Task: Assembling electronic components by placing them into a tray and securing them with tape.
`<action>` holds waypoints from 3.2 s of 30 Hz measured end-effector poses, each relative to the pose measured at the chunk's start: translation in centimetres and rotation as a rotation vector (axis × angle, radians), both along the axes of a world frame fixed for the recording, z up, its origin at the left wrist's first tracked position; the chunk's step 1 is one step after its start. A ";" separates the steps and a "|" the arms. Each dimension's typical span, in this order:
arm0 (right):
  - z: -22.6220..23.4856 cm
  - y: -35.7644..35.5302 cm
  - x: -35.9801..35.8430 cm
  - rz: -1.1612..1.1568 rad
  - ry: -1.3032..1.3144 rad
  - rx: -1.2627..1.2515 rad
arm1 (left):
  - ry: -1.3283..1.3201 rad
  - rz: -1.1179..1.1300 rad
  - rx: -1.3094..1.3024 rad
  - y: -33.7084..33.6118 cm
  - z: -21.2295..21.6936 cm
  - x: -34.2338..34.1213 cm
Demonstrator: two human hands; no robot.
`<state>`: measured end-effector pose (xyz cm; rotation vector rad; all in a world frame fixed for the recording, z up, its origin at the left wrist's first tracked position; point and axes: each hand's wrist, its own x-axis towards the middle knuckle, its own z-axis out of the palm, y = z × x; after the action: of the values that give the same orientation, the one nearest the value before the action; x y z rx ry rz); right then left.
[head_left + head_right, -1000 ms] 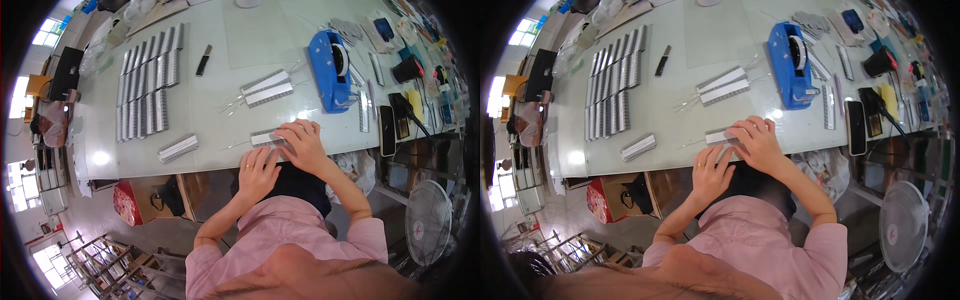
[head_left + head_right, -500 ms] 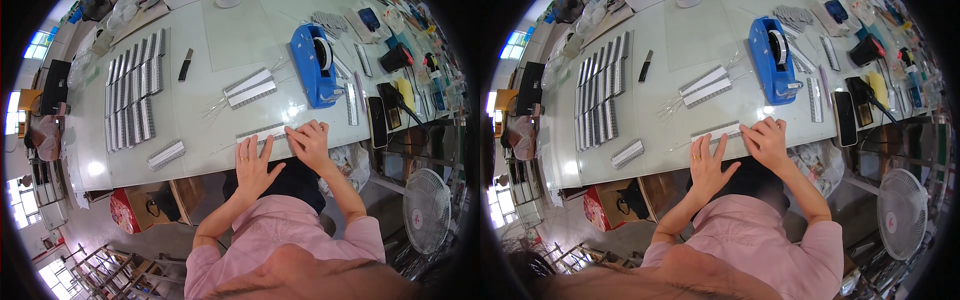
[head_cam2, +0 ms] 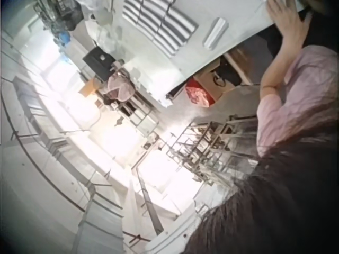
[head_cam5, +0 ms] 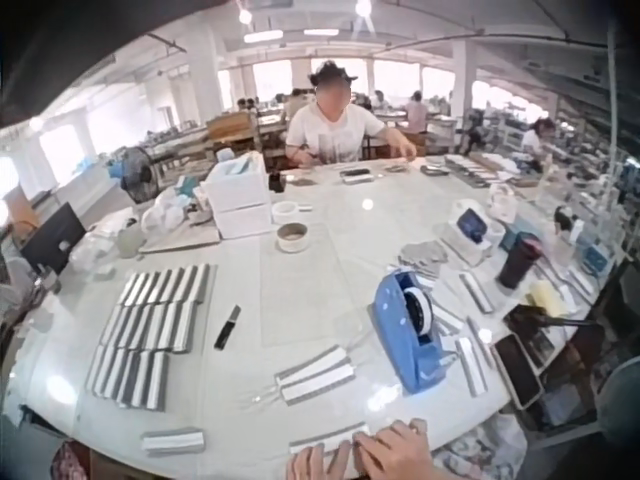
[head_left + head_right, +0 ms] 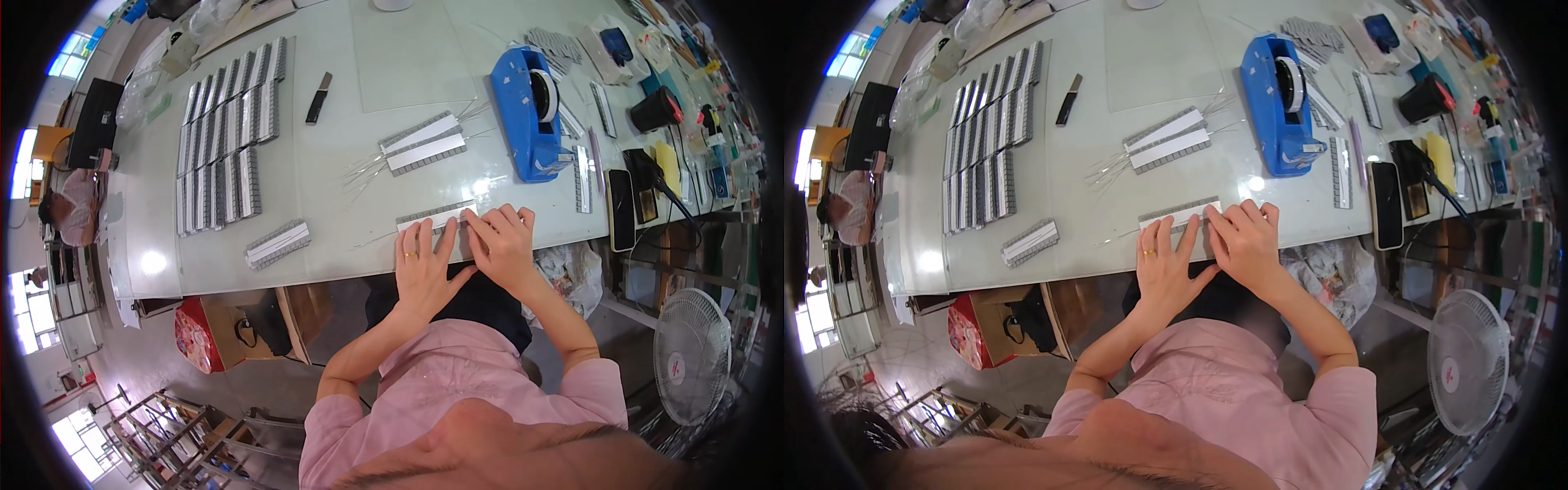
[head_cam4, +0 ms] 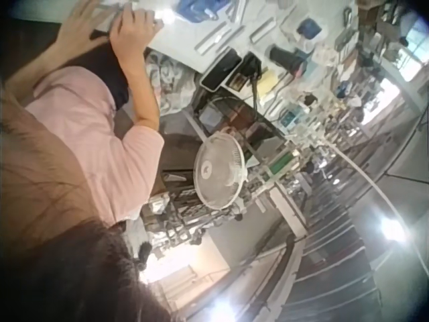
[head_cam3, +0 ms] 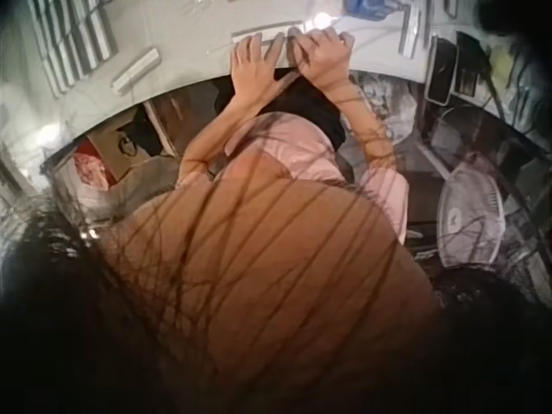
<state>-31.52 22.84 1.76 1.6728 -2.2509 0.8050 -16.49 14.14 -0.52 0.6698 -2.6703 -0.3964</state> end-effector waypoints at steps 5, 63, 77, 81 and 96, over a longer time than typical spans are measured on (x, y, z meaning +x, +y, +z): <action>2.1 -4.7 2.6 0.121 -0.095 -0.047 | -0.006 -0.027 0.021 0.0 -0.7 0.0; 7.8 3.2 -16.9 -0.136 -0.475 0.103 | -0.022 -0.037 -0.028 0.1 -0.3 0.0; 0.5 1.9 -5.4 -0.179 -0.304 -0.087 | -0.011 -0.011 -0.026 0.1 -0.3 0.1; -0.6 -0.2 -2.1 -0.045 -0.533 0.019 | 0.003 -0.014 -0.026 0.0 -0.4 -0.1; -1.0 -0.8 0.6 -0.196 -0.052 -0.011 | -0.011 -0.014 -0.027 0.2 -0.7 0.1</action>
<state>-30.91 21.99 0.80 1.4131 -2.3941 0.8200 -16.43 14.34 -1.20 0.6469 -2.6869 -0.3604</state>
